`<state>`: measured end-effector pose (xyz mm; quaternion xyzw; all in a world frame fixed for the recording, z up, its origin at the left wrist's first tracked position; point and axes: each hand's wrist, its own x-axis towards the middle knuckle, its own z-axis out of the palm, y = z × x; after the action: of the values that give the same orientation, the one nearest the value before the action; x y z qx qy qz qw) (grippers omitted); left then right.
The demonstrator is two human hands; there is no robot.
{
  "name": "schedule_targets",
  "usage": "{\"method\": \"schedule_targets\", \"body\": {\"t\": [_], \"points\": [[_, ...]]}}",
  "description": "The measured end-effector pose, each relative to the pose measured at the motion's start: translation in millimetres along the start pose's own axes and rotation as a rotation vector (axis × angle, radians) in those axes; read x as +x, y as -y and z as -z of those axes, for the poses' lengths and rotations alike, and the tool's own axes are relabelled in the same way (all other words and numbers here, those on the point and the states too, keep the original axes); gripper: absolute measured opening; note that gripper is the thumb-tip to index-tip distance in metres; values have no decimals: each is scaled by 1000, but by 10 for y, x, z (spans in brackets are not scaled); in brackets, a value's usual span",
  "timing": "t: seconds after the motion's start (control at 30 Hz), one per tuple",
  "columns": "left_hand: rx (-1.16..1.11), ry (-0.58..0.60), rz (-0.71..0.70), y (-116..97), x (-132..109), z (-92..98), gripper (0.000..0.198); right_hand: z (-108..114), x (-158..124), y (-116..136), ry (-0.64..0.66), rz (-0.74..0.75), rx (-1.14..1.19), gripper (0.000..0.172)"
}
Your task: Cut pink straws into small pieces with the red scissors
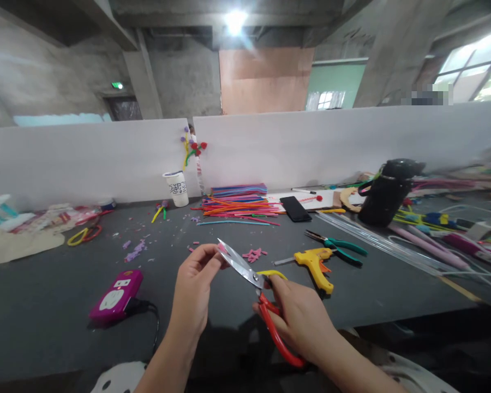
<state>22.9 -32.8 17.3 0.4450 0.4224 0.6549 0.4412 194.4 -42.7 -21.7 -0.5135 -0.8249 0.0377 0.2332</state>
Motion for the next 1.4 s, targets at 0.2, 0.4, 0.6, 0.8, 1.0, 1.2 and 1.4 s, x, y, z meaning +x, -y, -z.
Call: {"method": "schedule_targets", "body": {"t": [0.2,0.4,0.6,0.8,1.0,1.2,1.4], "points": [[0,17,-13,-16,-2,12,9,-31,-21,5,-13,28,-32,33],[-7,0,-23,-2,-7,3,9,-47,-16,15,-8,37,-63,34],[-6,-19,-9,10,-14,-6,11,-53,-5,19,-11,34,-93,32],[-23,-24,-2,22,-11,2,12,-65,-8,16,-27,46,-98,35],[-43,-8,-10,25,-11,4,11,-66,-12,26,-61,66,-121,34],[-62,-13,-10,15,-16,-6,11,-74,-22,24,-67,66,-120,34],[-57,-14,-13,17,-14,4,12,-60,-10,29,-47,56,-86,33]]}}
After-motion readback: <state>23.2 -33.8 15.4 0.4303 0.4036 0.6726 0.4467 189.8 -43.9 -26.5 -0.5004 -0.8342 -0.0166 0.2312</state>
